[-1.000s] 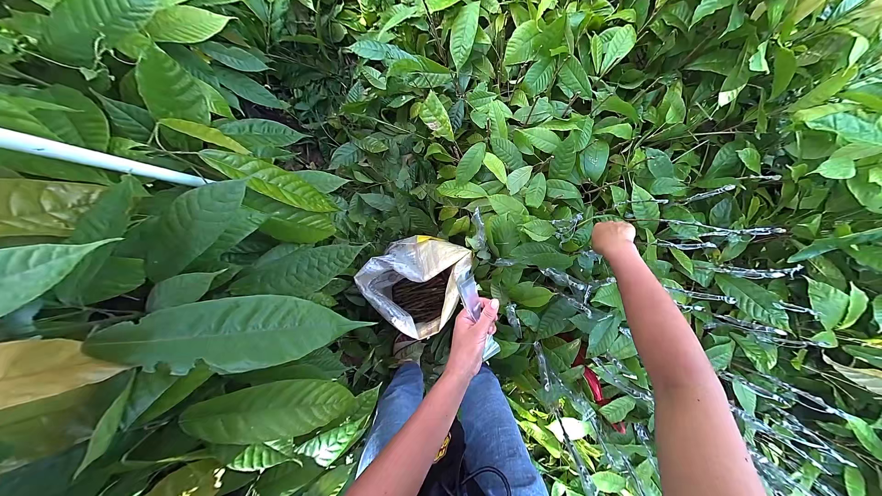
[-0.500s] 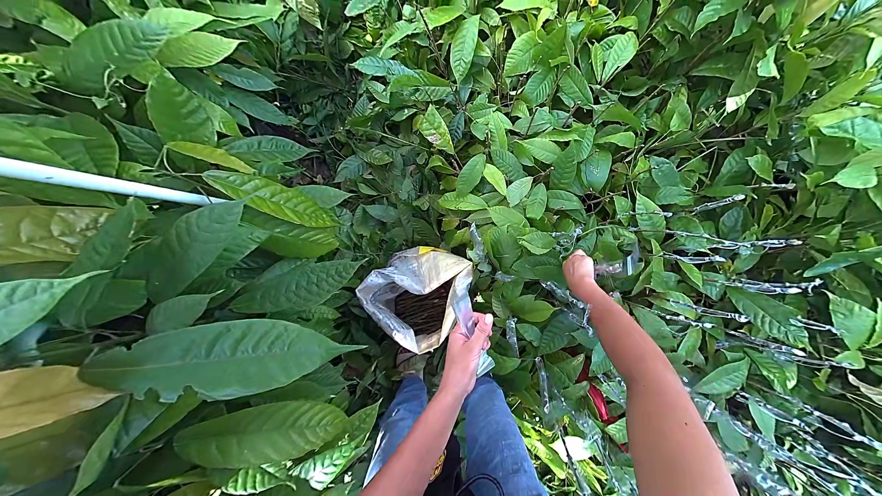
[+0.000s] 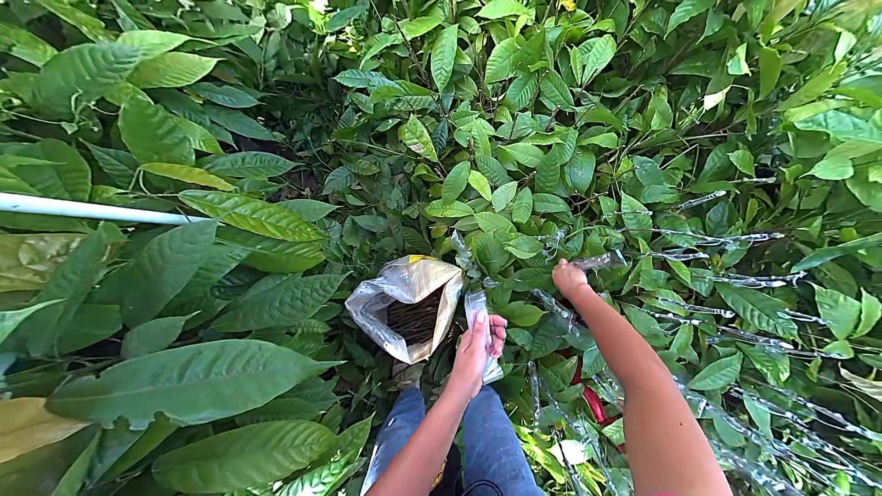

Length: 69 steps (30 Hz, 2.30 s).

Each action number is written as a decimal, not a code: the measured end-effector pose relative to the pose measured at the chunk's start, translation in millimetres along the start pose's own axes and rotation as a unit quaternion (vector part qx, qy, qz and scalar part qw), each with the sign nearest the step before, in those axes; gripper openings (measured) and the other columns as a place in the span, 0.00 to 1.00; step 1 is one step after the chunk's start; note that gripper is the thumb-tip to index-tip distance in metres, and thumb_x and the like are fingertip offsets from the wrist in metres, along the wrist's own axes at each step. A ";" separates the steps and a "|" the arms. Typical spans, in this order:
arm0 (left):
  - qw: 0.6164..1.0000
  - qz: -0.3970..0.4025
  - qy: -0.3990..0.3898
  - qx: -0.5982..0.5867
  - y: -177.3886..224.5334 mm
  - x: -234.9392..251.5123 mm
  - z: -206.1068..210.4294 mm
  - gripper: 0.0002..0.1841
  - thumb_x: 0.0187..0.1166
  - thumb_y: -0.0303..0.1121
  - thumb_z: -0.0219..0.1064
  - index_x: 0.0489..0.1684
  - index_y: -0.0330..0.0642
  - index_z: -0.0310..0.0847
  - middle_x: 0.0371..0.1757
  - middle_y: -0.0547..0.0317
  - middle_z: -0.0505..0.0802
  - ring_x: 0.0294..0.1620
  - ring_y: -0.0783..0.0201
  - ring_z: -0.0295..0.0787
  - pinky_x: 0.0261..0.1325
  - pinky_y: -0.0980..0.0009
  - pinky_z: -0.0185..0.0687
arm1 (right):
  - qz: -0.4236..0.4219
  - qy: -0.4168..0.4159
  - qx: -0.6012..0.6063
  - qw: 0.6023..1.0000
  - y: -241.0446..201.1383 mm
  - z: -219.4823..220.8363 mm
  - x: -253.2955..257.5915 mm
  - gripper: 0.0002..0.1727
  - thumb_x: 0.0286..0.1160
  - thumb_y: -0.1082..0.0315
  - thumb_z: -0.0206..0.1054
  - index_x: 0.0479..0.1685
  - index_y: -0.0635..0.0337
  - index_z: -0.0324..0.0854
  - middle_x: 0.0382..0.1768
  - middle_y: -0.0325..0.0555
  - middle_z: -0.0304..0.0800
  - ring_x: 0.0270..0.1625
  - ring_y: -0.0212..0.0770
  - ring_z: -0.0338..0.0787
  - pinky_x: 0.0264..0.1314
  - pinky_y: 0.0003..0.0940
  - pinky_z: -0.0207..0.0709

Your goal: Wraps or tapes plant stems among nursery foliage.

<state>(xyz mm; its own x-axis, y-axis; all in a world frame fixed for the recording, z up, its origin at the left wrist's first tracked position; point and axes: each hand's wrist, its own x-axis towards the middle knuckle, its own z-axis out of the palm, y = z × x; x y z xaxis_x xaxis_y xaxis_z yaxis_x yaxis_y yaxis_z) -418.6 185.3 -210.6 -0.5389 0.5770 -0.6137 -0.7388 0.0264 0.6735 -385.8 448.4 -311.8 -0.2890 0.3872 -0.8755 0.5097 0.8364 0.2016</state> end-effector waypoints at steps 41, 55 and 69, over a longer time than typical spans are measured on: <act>0.986 0.073 -0.086 0.119 15.2 -17.0 10.2 0.05 0.77 0.22 0.66 0.43 0.35 0.88 0.35 0.69 0.92 0.25 0.82 0.79 0.31 0.85 0.76 | -0.260 0.175 0.616 0.722 -33.7 57.0 -210.8 0.12 0.79 0.63 0.69 0.47 0.64 0.81 0.33 0.35 0.82 0.31 0.20 0.78 0.38 0.19 0.74; 0.983 0.110 -0.061 0.132 6.2 -13.3 3.1 0.03 0.77 0.22 0.67 0.41 0.36 0.86 0.30 0.72 0.90 0.23 0.83 0.77 0.29 0.85 0.74 | -0.268 0.221 0.559 0.753 -29.6 69.4 -205.2 0.15 0.88 0.63 0.59 0.51 0.66 0.85 0.39 0.41 0.87 0.39 0.23 0.82 0.47 0.20 0.76; 0.991 0.087 0.015 0.104 9.2 -12.9 2.7 0.14 0.88 0.26 0.54 0.32 0.38 0.83 0.19 0.74 0.83 0.17 0.82 0.73 0.23 0.87 0.70 | 0.099 0.238 0.230 0.939 92.6 16.3 -169.5 0.19 0.92 0.60 0.56 0.57 0.64 0.88 0.58 0.66 0.91 0.62 0.70 0.89 0.61 0.70 0.77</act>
<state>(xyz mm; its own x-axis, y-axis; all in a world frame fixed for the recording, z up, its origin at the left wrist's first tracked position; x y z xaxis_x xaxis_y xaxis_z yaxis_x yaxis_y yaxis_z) -417.3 180.3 -195.3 -0.6649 0.5628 -0.4911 -0.5360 0.0985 0.8385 -276.4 453.8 -151.9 -0.4250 0.7380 -0.5241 0.8558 0.5163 0.0331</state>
